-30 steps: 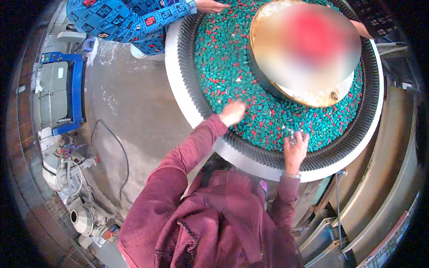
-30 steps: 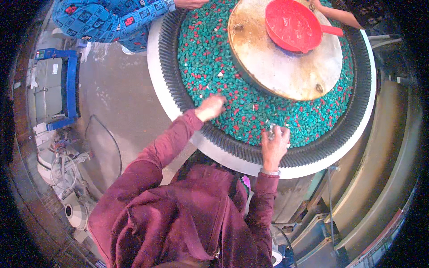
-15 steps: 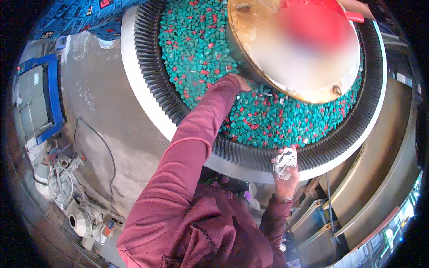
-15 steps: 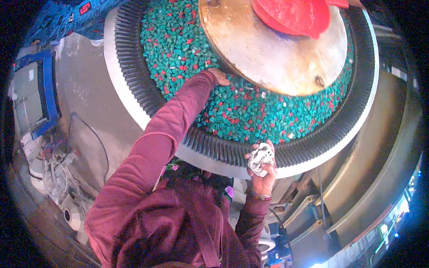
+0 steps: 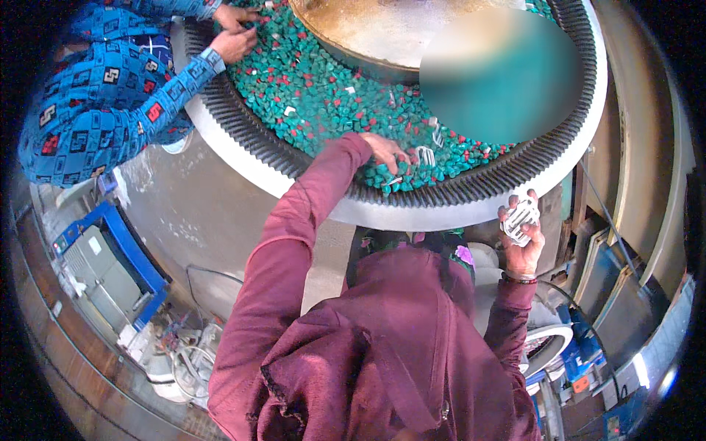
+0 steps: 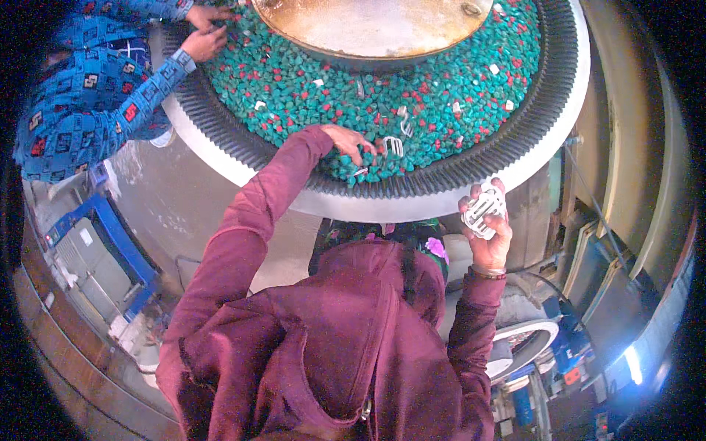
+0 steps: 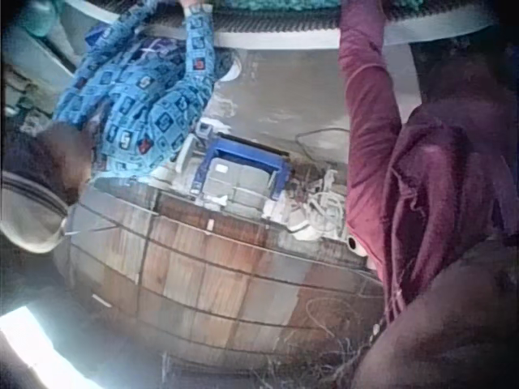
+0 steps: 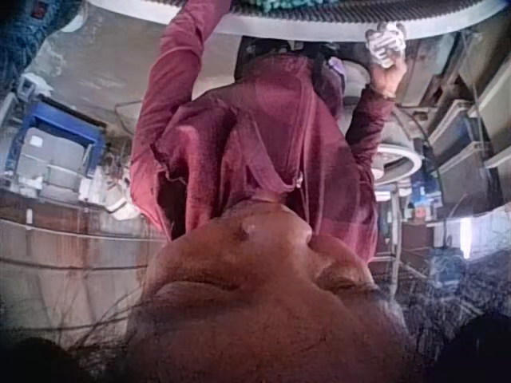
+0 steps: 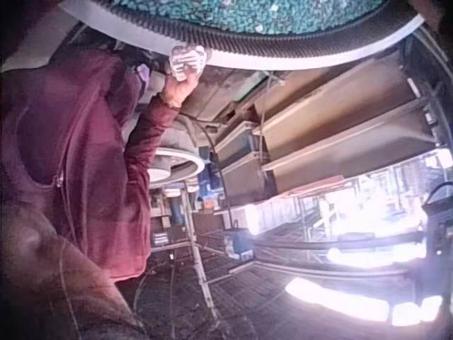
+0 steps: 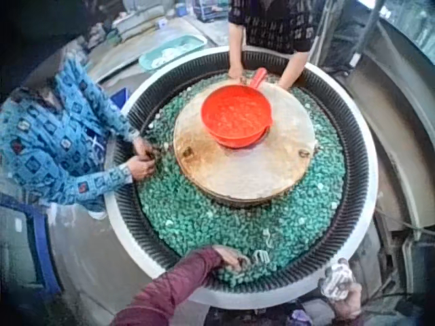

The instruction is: The person stands at a rotating drum filled with green and red plastic pellets and picks out small white plastic pieces by hand. They place the selected pieces into a red scoop located at the center of the drum. Other workers are also sorting pellets at the same station.

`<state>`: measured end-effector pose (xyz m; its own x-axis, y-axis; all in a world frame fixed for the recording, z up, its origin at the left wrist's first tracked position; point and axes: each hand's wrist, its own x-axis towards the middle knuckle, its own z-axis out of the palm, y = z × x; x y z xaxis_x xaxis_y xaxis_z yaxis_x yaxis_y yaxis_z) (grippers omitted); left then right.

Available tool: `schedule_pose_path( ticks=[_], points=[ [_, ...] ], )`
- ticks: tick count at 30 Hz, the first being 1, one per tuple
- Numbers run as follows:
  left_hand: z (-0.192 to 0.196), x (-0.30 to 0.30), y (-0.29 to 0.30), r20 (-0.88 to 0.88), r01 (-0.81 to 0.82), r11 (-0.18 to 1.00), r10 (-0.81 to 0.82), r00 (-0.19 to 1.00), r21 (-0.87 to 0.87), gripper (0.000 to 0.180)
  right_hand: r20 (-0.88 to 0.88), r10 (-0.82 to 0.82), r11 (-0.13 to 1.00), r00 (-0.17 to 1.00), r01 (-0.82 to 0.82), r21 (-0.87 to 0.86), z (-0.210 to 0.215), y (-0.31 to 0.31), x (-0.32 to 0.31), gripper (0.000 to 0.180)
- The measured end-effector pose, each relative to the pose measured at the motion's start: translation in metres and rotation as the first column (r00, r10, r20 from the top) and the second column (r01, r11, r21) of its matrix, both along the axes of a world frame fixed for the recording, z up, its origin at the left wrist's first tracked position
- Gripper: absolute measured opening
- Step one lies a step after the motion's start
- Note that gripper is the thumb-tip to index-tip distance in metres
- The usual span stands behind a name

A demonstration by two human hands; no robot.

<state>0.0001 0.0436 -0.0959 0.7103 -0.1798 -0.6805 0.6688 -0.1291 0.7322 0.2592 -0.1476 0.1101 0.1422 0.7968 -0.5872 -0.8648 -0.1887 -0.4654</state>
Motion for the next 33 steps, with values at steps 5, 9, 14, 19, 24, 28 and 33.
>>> schedule_pose_path(
  ticks=[5, 9, 14, 19, 24, 28, 33],
  points=[
    [0.016, -0.010, 0.024, 0.096, 0.150, 0.989, -0.147, 0.984, -0.018, 0.052, 0.001, 0.102, 0.994, 0.995, -0.102, -0.030, -0.001, -0.005, -0.003, 0.051],
    [0.016, 0.034, 0.042, 0.147, -0.266, 0.726, 0.225, 0.963, 0.634, 0.071, 0.056, 0.208, 0.975, 0.976, -0.203, -0.085, 0.019, 0.024, -0.008, 0.045],
    [-0.037, 0.100, 0.045, 0.048, -0.357, 0.714, 0.414, 0.909, 0.603, 0.117, 0.160, 0.248, 0.964, 0.955, -0.228, -0.134, 0.030, 0.029, 0.012, 0.049],
    [-0.013, 0.082, 0.018, 0.072, -0.187, 0.846, 0.175, 0.982, 0.499, 0.115, 0.202, 0.051, 0.978, 0.978, -0.008, -0.209, 0.036, -0.007, 0.036, 0.049],
    [0.017, 0.080, -0.056, 0.145, -0.326, 0.755, 0.298, 0.943, 0.568, 0.082, 0.095, 0.082, 0.993, 0.992, -0.073, -0.095, 0.035, 0.013, 0.054, 0.049],
    [0.017, 0.124, -0.095, 0.261, -0.462, 0.611, 0.392, 0.882, 0.643, 0.038, 0.146, 0.129, 0.985, 0.981, -0.110, -0.131, 0.033, 0.034, 0.059, 0.049],
    [0.032, 0.135, -0.070, 0.210, -0.461, 0.817, 0.412, 0.887, 0.345, 0.041, 0.539, 0.486, 0.871, 0.687, -0.428, -0.240, 0.014, 0.068, 0.067, 0.050]
  ],
)
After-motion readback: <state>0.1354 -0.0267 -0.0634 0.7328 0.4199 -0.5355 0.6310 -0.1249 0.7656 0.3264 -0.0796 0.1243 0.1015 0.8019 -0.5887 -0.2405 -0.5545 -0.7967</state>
